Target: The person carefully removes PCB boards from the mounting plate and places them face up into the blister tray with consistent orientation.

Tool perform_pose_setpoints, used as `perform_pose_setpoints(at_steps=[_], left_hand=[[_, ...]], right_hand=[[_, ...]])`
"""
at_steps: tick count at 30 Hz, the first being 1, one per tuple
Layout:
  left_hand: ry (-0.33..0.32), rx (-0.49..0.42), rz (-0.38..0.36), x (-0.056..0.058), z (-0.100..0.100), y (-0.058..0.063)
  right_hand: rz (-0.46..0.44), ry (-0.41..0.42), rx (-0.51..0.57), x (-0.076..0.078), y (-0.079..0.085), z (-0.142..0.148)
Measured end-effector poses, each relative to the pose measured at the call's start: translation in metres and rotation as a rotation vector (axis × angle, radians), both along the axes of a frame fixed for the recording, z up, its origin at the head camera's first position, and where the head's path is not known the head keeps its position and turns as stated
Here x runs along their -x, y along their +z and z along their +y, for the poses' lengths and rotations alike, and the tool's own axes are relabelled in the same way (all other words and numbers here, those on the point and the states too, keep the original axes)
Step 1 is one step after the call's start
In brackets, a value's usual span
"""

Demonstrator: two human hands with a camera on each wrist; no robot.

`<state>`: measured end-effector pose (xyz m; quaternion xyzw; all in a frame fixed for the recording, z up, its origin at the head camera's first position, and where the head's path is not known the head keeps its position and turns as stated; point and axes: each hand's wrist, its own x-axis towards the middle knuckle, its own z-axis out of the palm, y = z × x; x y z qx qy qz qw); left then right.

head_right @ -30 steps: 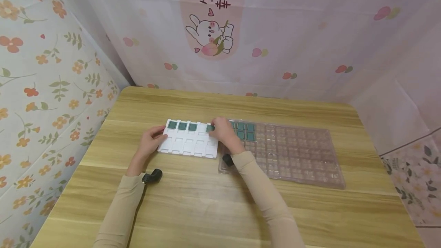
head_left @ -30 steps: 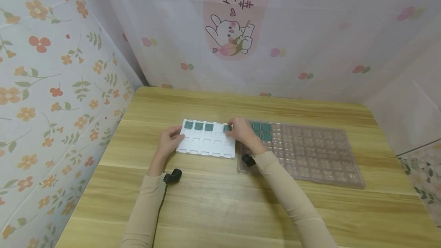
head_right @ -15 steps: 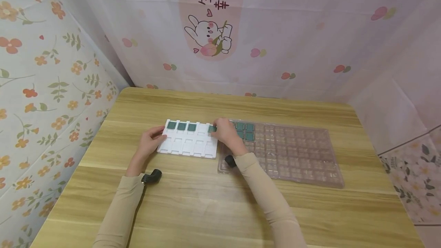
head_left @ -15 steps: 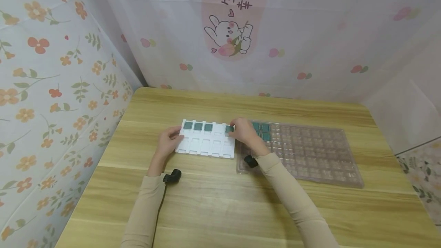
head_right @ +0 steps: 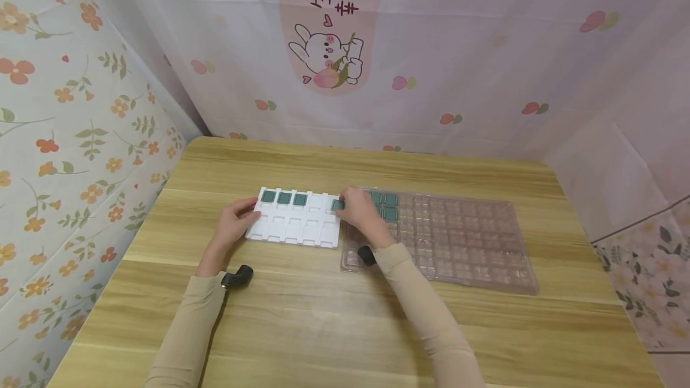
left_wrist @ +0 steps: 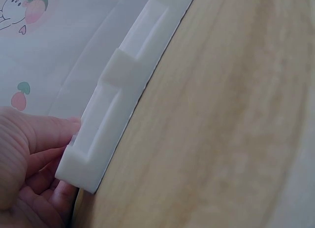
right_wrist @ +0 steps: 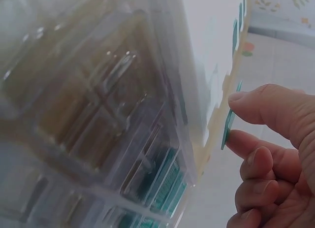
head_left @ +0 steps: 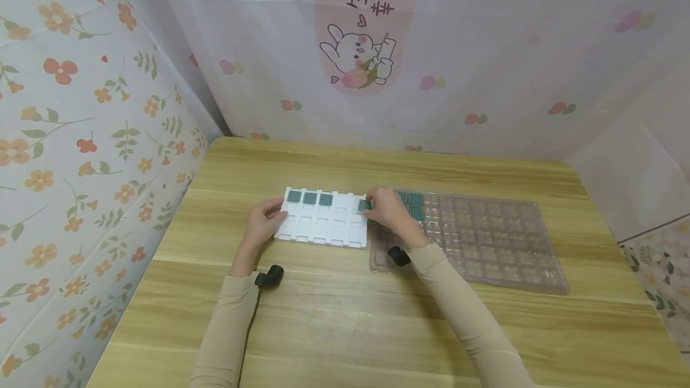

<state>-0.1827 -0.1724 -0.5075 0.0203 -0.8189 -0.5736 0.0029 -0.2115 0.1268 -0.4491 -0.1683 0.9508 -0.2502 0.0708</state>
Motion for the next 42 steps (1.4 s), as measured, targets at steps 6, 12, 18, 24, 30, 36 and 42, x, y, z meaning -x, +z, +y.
perform_pose_setpoints(at_steps=[6, 12, 18, 24, 30, 36, 42], left_hand=[[0.005, -0.008, 0.007, -0.001, 0.001, 0.001], [0.017, 0.006, 0.0, -0.001, 0.001, 0.002], [0.016, 0.009, -0.008, -0.001, 0.001, 0.003], [0.01, 0.017, -0.01, -0.001, 0.001, 0.003], [0.013, 0.002, -0.018, -0.001, 0.001, 0.003], [0.008, -0.004, -0.014, -0.001, 0.001, 0.003], [0.004, 0.004, -0.002, -0.002, 0.001, 0.003]], right_hand=[[0.044, 0.025, 0.028, -0.003, -0.002, 0.008], [0.051, 0.028, -0.005, -0.007, -0.001, 0.012], [0.01, 0.013, -0.022, -0.011, -0.002, 0.017], [0.022, 0.012, -0.021, -0.015, -0.001, 0.025], [0.015, 0.006, -0.01, -0.018, -0.001, 0.029], [0.001, 0.0, -0.014, -0.02, -0.003, 0.032], [-0.004, -0.013, -0.03, -0.022, -0.006, 0.035]])
